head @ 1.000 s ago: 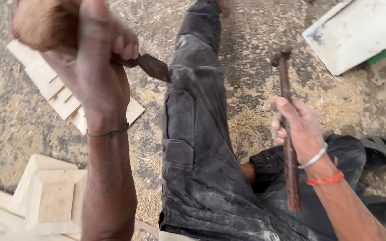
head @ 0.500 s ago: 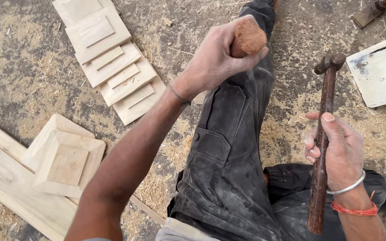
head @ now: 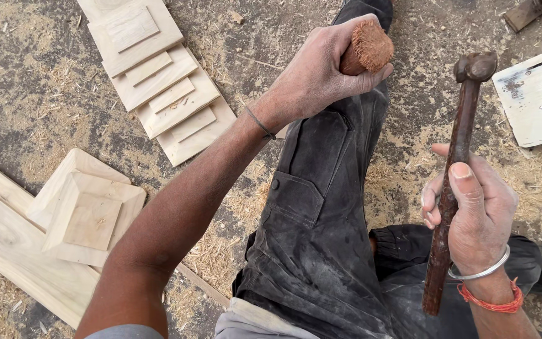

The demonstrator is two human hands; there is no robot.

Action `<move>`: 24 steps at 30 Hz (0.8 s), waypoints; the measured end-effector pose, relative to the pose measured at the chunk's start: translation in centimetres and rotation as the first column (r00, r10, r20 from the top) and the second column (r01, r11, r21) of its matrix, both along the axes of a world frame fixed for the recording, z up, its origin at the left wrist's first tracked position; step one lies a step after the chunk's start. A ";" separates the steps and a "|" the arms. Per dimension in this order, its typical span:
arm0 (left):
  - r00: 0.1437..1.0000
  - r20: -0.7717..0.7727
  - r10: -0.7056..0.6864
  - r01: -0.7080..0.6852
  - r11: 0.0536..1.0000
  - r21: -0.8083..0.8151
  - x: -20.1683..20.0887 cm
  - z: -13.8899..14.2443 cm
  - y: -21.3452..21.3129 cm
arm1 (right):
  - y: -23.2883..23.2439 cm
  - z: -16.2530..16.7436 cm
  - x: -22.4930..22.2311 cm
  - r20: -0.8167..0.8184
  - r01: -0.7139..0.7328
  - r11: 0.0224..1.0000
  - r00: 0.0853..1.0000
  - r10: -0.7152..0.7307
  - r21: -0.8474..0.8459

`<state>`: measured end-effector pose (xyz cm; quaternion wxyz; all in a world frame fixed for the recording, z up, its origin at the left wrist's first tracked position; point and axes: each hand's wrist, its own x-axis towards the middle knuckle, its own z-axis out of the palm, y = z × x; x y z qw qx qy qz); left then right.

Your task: The person sits on the floor holding a wooden mallet head in one hand and a hammer in the other, repeatedly tapping the wooden piece with the hammer, then reaches aside and stacks finished wooden panels on the floor.

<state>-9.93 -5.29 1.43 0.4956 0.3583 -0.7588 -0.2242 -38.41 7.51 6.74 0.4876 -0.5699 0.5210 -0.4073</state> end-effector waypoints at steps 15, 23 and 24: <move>0.999 0.022 0.034 -0.034 0.999 -0.019 -0.6 -0.7 -0.1 | -0.2 1.0 -0.3 -0.090 -0.068 0.967 0.995 0.047 -0.244; 0.999 -0.026 0.025 -0.026 0.998 -0.065 -0.2 -0.3 0.2 | -1.1 2.4 1.9 -0.043 -0.199 0.915 0.979 0.197 -0.351; 1.000 -0.009 0.019 -0.019 1.000 0.023 -0.2 -0.1 0.1 | -1.4 2.7 2.4 -0.263 -0.275 0.915 0.944 0.199 -0.294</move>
